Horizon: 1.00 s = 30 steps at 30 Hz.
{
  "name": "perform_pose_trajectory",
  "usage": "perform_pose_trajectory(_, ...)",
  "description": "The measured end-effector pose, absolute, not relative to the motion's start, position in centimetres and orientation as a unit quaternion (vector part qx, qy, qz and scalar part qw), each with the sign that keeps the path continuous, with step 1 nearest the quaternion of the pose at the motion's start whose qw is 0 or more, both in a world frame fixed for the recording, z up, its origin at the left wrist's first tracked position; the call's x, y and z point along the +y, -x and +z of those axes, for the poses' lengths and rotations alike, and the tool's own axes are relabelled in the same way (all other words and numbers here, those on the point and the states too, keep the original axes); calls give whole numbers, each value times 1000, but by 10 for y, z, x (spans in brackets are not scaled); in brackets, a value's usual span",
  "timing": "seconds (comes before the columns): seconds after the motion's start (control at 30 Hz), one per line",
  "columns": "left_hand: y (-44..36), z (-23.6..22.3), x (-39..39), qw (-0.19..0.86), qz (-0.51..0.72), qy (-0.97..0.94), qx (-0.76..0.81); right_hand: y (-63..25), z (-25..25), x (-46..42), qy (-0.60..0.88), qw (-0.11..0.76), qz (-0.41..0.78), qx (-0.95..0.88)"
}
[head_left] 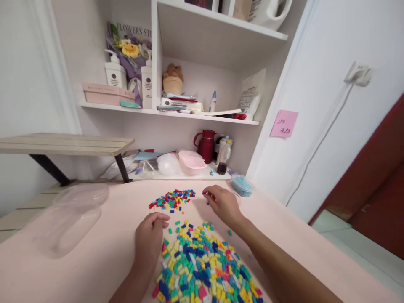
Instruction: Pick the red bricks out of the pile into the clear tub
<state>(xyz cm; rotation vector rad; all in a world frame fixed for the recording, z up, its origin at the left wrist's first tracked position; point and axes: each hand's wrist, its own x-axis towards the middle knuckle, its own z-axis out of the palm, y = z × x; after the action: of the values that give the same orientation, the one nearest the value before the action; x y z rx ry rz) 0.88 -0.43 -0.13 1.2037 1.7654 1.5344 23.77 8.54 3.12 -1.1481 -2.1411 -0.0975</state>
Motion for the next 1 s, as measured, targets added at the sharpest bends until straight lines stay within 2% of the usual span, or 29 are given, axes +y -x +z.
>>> perform_pose_trajectory(0.13,-8,1,-5,252,585,-412,651,-259,36,99,494,394,-74,-771)
perform_pose_trajectory(0.33,-5,0,-5,238,598,-393,657,-274,27,109,552,401,-99,-724)
perform_pose_trajectory(0.47,-5,-1,-4,225,604,-386,660,-267,29,106,519,433,-97,-730)
perform_pose_trajectory(0.6,-3,-4,-3,211,606,-381,665,-248,30,97,442,460,-14,-770)
perform_pose_trajectory(0.8,-1,-16,5,148,582,-460,654,-214,7,80,358,401,117,-835)
perform_pose_trajectory(1.0,-6,-19,10,91,428,-566,699,-208,-11,76,393,299,143,-858)
